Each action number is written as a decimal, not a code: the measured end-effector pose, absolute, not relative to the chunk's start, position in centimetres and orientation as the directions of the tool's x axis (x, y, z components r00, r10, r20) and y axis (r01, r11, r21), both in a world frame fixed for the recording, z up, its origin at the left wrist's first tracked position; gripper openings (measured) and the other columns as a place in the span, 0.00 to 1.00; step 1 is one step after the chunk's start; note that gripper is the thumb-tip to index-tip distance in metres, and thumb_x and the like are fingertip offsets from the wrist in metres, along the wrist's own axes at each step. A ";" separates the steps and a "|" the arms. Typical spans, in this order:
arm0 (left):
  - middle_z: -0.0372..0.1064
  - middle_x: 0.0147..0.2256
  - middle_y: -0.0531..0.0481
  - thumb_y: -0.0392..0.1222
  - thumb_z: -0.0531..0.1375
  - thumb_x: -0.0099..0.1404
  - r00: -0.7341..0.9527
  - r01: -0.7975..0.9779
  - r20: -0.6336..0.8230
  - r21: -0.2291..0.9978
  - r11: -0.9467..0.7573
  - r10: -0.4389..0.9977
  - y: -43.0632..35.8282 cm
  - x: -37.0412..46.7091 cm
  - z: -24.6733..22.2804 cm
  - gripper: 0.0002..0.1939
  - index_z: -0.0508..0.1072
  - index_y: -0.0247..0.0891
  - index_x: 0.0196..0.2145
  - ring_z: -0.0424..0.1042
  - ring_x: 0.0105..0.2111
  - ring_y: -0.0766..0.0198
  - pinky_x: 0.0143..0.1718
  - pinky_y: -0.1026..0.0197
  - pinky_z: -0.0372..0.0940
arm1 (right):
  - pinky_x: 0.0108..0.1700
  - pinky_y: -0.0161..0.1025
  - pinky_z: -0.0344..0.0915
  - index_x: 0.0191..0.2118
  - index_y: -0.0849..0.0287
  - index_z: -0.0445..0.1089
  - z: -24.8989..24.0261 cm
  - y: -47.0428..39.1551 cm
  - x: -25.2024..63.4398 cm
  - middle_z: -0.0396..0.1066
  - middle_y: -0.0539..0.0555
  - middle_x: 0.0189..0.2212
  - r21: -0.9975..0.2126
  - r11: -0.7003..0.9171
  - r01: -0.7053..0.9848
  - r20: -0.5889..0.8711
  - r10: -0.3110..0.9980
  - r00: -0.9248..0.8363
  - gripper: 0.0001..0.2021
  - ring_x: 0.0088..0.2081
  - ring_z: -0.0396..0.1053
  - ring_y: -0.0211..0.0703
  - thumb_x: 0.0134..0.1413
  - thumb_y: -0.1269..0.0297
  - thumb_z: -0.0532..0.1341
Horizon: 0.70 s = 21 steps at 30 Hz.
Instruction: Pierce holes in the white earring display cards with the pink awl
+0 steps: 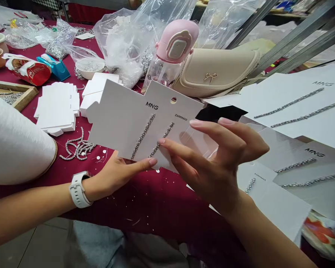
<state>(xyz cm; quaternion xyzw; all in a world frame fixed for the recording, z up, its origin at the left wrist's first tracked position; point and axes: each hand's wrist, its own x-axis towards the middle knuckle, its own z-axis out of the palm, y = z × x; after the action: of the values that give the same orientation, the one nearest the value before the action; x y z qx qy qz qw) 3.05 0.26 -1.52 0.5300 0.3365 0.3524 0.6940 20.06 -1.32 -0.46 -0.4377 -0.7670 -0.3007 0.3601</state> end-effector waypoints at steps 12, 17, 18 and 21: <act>0.69 0.45 0.49 0.40 0.60 0.55 0.516 -0.176 -0.054 0.970 0.167 0.855 0.4 3.1 -2.0 0.13 0.73 0.39 0.40 0.65 0.48 0.62 0.53 0.59 0.57 | 0.43 0.47 0.58 0.36 0.45 0.69 -0.3 -1.3 20.1 0.64 0.53 0.40 0.126 0.454 0.882 0.758 0.529 -0.381 0.11 0.45 0.56 0.50 0.44 0.68 0.63; 0.65 0.49 0.51 0.40 0.59 0.57 0.505 -0.241 -0.082 0.942 0.232 0.859 0.4 3.2 -2.4 0.15 0.70 0.42 0.44 0.64 0.50 0.60 0.50 0.59 0.60 | 0.43 0.47 0.58 0.35 0.47 0.69 -0.1 -1.3 19.8 0.65 0.54 0.39 0.080 0.478 0.875 0.748 0.551 -0.369 0.11 0.43 0.58 0.50 0.44 0.69 0.62; 0.65 0.49 0.51 0.40 0.59 0.57 0.507 -0.244 -0.082 0.941 0.234 0.858 0.4 3.2 -2.4 0.16 0.69 0.42 0.44 0.64 0.49 0.60 0.49 0.59 0.61 | 0.43 0.47 0.58 0.35 0.48 0.69 -0.1 -1.3 19.7 0.65 0.54 0.38 0.063 0.477 0.876 0.750 0.557 -0.357 0.10 0.42 0.59 0.49 0.45 0.70 0.62; 0.67 0.48 0.51 0.38 0.58 0.57 0.490 -0.212 -0.049 0.962 0.174 0.870 0.3 3.2 -2.2 0.15 0.69 0.41 0.44 0.66 0.47 0.62 0.49 0.61 0.61 | 0.43 0.47 0.58 0.35 0.50 0.70 0.0 -1.6 19.4 0.67 0.54 0.37 0.003 0.480 0.877 0.752 0.577 -0.319 0.10 0.42 0.60 0.49 0.45 0.69 0.62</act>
<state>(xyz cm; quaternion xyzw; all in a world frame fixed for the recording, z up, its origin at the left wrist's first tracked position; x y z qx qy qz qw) 3.19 0.31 -2.24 0.5113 0.3216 0.3892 0.6955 19.43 -1.61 0.01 -0.4637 -0.7840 -0.2117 0.3544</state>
